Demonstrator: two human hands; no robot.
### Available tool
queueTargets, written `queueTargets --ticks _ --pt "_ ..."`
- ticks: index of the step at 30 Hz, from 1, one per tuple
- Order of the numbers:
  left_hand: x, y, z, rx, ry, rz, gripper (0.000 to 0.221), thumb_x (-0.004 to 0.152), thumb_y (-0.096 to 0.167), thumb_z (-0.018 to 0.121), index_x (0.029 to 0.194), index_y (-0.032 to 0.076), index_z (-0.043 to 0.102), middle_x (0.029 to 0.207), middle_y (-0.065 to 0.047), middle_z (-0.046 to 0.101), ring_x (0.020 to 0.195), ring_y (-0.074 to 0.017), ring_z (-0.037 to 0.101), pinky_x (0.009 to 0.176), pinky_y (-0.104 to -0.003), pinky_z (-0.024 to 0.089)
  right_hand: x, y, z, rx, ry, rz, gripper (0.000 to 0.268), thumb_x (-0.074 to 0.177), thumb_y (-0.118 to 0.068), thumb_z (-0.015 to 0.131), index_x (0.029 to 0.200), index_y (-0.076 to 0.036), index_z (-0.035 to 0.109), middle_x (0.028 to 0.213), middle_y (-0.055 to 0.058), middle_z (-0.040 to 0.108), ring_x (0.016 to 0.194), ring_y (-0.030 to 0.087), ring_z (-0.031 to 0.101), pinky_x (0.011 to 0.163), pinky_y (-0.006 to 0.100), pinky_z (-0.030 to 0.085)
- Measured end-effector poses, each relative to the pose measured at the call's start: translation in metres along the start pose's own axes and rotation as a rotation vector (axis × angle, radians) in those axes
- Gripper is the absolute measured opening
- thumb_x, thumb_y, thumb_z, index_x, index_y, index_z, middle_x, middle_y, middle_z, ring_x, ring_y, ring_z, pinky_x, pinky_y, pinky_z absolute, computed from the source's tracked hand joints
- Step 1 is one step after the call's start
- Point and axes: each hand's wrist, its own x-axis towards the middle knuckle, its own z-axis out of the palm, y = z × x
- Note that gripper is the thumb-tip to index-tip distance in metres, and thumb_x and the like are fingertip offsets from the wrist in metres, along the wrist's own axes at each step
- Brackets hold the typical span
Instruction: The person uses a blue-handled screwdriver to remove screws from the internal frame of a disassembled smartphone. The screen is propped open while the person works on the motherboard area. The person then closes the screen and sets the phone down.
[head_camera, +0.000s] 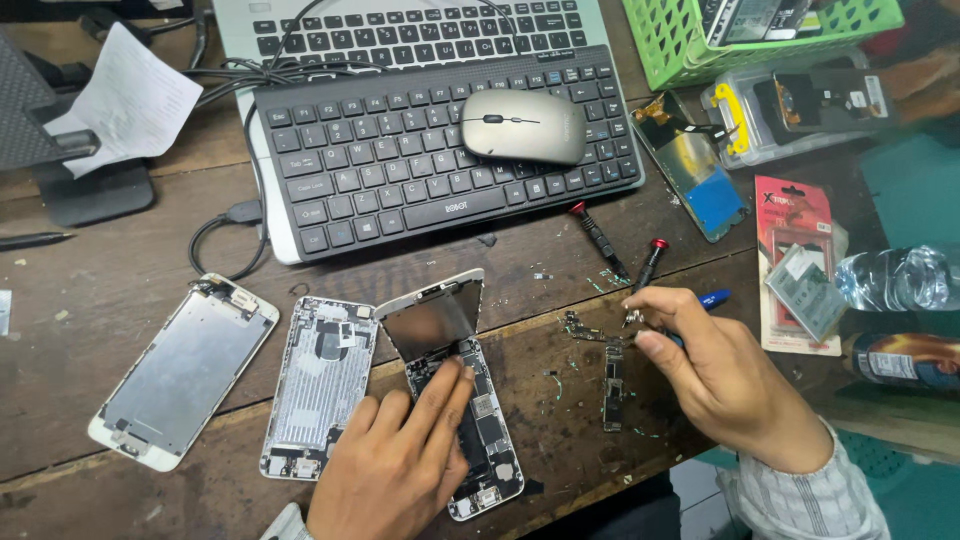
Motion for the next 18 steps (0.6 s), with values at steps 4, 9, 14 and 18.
queueTargets --ticks 4,9,14,18 --pt "-0.001 0.000 0.000 -0.032 -0.032 0.014 0.055 0.090 0.032 0.057 0.138 0.007 0.063 0.143 -0.009 0.061 0.072 -0.0233 0.051 0.063 -0.036 0.041 0.016 -0.008 -0.001 -0.016 0.036 -0.147 0.024 0.101 -0.013 0.054 0.120 0.001 0.059 0.109 0.012 0.069 0.100 0.026 0.070 0.090 0.035 0.051" --pt "0.004 -0.001 -0.003 -0.016 -0.004 -0.013 0.050 0.091 0.028 0.054 0.135 0.008 0.066 0.141 -0.005 0.064 0.068 -0.0217 0.048 0.063 -0.034 0.042 0.034 -0.017 -0.003 -0.070 -0.031 -0.218 0.027 0.102 -0.020 0.057 0.125 -0.008 0.060 0.105 0.009 0.072 0.089 0.029 0.072 0.077 0.038 0.053" --pt "0.000 -0.001 -0.001 -0.034 -0.037 -0.015 0.053 0.093 0.032 0.053 0.139 0.008 0.062 0.144 -0.007 0.061 0.069 -0.0232 0.048 0.063 -0.036 0.041 0.054 -0.022 0.004 -0.349 -0.112 -0.244 0.012 0.101 -0.022 0.058 0.110 -0.014 0.055 0.087 0.007 0.056 0.069 0.036 0.061 0.057 0.049 0.047" --pt "0.000 -0.001 -0.003 -0.034 -0.040 -0.002 0.052 0.095 0.031 0.050 0.140 0.006 0.062 0.143 -0.009 0.061 0.073 -0.0251 0.050 0.063 -0.037 0.041 0.071 -0.027 0.016 -0.691 -0.088 -0.312 0.013 0.097 -0.029 0.063 0.097 -0.021 0.053 0.084 0.006 0.056 0.068 0.036 0.066 0.052 0.050 0.052"
